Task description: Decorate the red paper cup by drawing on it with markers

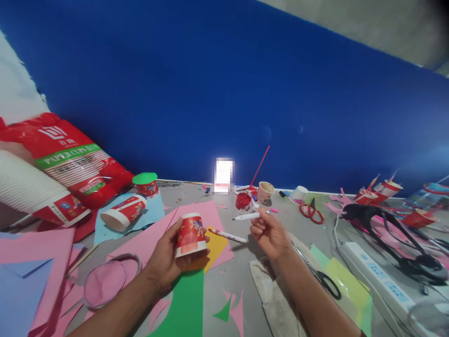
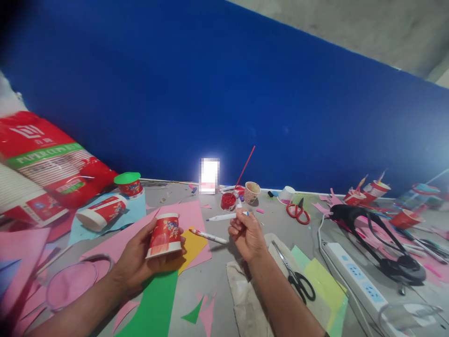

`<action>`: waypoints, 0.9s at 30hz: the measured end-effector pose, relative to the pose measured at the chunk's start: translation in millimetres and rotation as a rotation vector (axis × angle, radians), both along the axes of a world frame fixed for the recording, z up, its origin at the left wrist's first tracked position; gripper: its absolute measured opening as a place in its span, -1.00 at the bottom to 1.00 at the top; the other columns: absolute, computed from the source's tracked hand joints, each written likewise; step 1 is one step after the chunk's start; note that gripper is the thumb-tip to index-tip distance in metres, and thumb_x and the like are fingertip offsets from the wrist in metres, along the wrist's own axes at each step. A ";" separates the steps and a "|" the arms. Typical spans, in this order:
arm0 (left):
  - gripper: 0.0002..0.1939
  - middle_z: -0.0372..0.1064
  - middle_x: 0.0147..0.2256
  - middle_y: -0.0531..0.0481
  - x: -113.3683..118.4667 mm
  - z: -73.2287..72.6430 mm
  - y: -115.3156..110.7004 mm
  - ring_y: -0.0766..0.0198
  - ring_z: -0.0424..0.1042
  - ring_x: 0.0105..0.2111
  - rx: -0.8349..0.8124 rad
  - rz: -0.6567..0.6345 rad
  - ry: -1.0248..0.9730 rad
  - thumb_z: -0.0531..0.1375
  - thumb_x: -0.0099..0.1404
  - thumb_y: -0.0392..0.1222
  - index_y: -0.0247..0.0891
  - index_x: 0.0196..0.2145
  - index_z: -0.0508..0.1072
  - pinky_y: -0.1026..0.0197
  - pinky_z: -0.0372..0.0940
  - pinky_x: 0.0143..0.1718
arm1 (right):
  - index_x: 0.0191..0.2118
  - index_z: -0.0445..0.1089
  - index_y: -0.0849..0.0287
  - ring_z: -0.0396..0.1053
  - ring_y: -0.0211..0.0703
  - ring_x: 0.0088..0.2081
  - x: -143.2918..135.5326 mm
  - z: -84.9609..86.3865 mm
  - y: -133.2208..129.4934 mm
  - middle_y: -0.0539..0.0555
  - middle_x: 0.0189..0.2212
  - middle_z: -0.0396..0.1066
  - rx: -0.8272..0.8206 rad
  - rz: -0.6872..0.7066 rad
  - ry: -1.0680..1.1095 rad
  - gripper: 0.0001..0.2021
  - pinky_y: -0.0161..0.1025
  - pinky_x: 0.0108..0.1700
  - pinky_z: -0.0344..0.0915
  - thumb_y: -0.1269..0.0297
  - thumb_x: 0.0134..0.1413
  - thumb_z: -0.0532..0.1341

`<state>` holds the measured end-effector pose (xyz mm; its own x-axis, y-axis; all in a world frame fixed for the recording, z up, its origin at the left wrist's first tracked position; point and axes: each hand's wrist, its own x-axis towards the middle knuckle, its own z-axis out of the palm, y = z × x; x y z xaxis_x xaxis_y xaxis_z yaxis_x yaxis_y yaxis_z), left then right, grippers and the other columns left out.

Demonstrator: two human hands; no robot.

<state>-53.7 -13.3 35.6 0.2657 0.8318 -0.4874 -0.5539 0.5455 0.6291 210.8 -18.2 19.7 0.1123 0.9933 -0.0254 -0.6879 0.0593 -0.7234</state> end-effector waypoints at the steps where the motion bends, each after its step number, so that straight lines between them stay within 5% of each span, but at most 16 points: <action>1: -0.59 0.65 -0.31 -0.30 -0.3 -0.1 0.1 -0.13 0.67 -0.46 -0.002 -0.006 0.006 0.10 0.50 -0.01 -0.37 0.09 0.46 -0.24 0.60 -0.39 | -0.44 0.34 0.13 0.05 -0.39 -0.58 3.0 0.2 1.2 -0.19 -0.61 0.10 -0.008 0.006 0.021 -0.62 -0.46 -0.57 0.12 0.30 -0.17 0.59; 9: -0.67 0.64 -0.26 -0.30 0.3 -2.4 5.5 -0.09 0.68 -0.38 0.040 0.097 0.027 0.11 0.49 -0.13 -0.39 0.06 0.48 -0.21 0.62 -0.36 | -0.31 0.42 0.13 0.03 -0.43 -0.65 31.8 11.2 12.3 -0.19 -0.61 0.22 -0.061 -0.134 0.017 -0.74 -0.48 -0.64 0.03 0.22 0.04 0.51; 27: -0.62 0.66 -0.24 -0.29 -1.8 -7.1 7.9 -0.11 0.69 -0.41 0.046 0.067 0.071 0.14 0.48 -0.09 -0.28 0.16 0.45 -0.20 0.62 -0.40 | -0.35 0.39 0.12 0.05 -0.42 -0.63 34.9 12.0 13.9 -0.22 -0.64 0.19 -0.026 -0.211 0.041 -0.71 -0.47 -0.61 0.04 0.28 -0.16 0.50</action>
